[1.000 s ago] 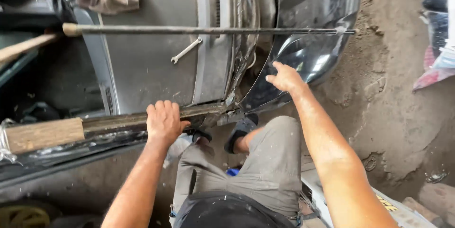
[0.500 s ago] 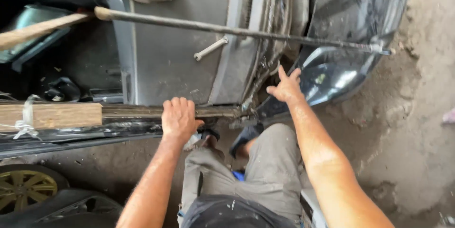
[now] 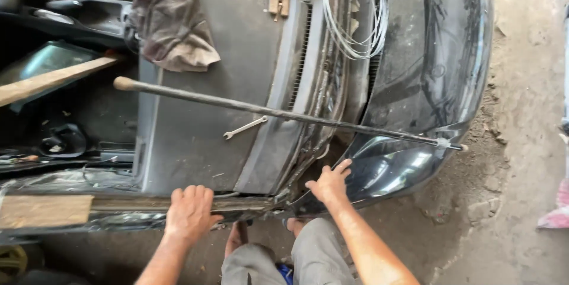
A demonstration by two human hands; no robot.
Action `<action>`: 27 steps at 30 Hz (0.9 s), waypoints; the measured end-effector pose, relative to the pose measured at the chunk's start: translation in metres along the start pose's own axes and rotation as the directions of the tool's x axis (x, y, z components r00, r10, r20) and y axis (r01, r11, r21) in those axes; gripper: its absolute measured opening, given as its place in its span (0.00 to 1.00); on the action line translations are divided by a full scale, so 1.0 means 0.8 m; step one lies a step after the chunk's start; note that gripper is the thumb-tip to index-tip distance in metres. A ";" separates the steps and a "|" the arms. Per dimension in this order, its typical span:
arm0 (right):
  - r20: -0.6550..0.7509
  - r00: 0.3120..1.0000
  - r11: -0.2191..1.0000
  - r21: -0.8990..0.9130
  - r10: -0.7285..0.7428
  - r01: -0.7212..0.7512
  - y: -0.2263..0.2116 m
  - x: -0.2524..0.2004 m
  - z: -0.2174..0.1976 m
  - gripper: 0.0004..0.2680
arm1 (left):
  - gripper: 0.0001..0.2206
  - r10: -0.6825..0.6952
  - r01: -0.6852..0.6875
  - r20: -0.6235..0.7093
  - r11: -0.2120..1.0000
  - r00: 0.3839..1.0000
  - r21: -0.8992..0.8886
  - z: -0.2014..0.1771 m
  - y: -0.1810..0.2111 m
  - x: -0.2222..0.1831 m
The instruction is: Using a heat gun and pry tools to repair or adjust the windshield area of a vehicle.
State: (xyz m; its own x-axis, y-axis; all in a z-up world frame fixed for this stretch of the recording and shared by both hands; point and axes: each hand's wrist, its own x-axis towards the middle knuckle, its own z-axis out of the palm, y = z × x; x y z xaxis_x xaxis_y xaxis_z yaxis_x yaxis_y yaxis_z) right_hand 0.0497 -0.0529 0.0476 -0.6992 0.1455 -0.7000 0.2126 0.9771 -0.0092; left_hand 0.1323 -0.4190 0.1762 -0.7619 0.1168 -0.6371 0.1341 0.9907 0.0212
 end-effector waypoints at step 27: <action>0.257 0.943 0.966 -0.089 -0.213 0.243 0.000 -0.074 -0.216 0.20 | 0.37 -0.288 0.287 0.037 0.957 0.957 0.027 -0.085 -0.033 -0.042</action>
State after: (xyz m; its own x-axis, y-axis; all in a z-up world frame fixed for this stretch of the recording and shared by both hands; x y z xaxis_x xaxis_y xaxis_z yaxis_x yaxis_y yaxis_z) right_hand -0.0267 -0.0346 0.2123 -0.5289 -0.1111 -0.8414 -0.0251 0.9930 -0.1153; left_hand 0.1113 -0.4441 0.2499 -0.7446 -0.1762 -0.6439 -0.0736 0.9803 -0.1831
